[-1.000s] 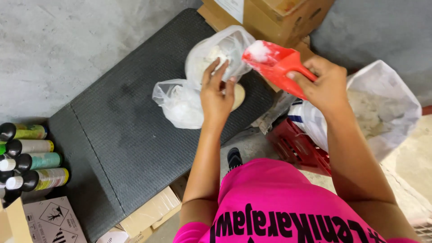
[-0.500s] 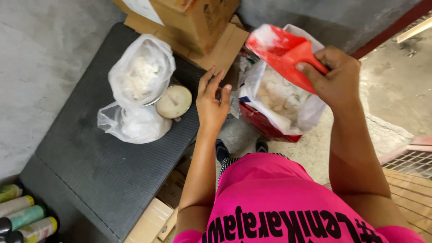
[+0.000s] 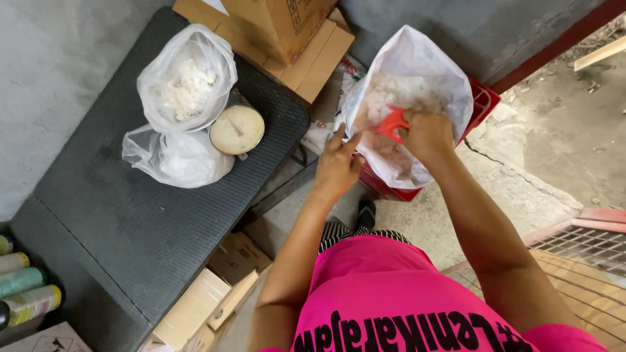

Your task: Scooping white powder into plastic bags and placing them in a cardboard box.

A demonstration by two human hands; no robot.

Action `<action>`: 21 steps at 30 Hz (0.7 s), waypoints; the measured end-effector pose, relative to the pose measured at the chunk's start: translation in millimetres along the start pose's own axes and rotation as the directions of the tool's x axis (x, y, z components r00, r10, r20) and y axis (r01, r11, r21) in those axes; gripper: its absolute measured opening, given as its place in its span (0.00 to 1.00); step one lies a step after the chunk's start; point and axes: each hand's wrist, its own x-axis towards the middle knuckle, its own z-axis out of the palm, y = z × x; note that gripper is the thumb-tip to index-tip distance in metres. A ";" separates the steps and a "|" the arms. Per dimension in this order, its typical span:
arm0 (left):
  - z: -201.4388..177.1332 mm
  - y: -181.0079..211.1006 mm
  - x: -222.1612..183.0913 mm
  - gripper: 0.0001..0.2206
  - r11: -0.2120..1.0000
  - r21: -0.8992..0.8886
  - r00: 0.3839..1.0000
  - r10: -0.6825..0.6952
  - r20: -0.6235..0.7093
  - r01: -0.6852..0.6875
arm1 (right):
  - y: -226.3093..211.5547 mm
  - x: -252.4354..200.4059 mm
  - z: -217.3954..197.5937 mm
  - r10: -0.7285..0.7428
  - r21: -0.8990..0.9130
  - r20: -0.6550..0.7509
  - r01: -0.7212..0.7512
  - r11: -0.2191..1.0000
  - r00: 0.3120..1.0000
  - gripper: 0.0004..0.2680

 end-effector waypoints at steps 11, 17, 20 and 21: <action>11.9 -3.9 -9.1 0.33 0.993 0.095 0.995 -0.082 0.061 0.076 | -29.2 -12.6 13.8 0.090 0.061 -0.005 -0.089 0.994 0.996 0.11; 22.5 -3.3 -9.5 0.31 0.987 0.119 0.994 -0.108 0.027 0.105 | -16.3 -11.0 4.5 0.035 0.265 -0.107 -0.005 0.964 0.994 0.11; 36.6 -7.1 -8.7 0.29 0.987 0.099 0.991 -0.125 -0.051 0.129 | -12.8 -1.1 3.2 -0.056 0.168 -0.140 0.079 0.983 0.989 0.10; 41.2 -7.6 -8.0 0.28 0.985 0.101 0.989 -0.130 -0.075 0.137 | -6.7 3.7 6.4 -0.050 0.216 -0.086 0.068 0.974 0.995 0.10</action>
